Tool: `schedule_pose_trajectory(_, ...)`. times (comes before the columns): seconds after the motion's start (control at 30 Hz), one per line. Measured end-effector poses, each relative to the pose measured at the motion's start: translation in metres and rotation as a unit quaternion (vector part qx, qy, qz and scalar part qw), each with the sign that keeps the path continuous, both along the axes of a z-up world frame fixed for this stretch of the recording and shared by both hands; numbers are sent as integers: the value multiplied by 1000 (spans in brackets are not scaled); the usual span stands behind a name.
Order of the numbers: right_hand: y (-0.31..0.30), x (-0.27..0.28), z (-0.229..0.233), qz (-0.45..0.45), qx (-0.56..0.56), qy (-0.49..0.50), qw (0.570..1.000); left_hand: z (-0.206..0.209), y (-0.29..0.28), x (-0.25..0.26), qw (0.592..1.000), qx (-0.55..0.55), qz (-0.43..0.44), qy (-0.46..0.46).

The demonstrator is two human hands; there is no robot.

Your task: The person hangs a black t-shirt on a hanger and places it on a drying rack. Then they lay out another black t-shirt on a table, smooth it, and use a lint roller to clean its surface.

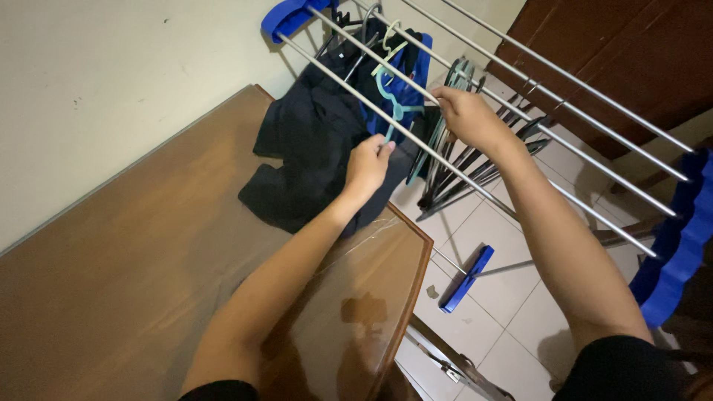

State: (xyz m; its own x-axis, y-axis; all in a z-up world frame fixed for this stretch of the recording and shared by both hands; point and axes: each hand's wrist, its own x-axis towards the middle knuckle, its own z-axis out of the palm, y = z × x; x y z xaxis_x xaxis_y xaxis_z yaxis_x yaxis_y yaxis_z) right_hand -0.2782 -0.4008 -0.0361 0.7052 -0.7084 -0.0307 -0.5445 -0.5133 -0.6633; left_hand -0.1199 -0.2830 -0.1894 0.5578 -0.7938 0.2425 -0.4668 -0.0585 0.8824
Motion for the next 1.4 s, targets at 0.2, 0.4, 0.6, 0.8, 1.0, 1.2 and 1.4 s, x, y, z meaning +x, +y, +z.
schedule_pose_trajectory(0.2,-9,0,-10,14,12,-18,1000,0,-50,20,994,-53,-20,-88)
schedule_pose_trajectory(0.4,-8,0,-14,10,-22,-7,1000,21,-45,12,991,23,20,-132)
schedule_pose_trajectory(0.6,-10,1,-13,18,-4,-15,1000,41,-31,6,991,16,23,-128)
schedule_pose_trajectory(0.8,-11,-1,-18,2,-12,5,1000,35,-54,9,993,-21,36,-110)
schedule_pose_trajectory(1.0,13,-1,-13,44,-363,-68,928,12,-87,26,994,9,18,-111)
schedule_pose_trajectory(1.2,117,-11,-19,69,-143,-207,965,-3,-83,44,988,26,-87,-128)
schedule_pose_trajectory(1.4,107,32,-101,105,-42,-202,973,19,-28,58,951,88,-36,-295)
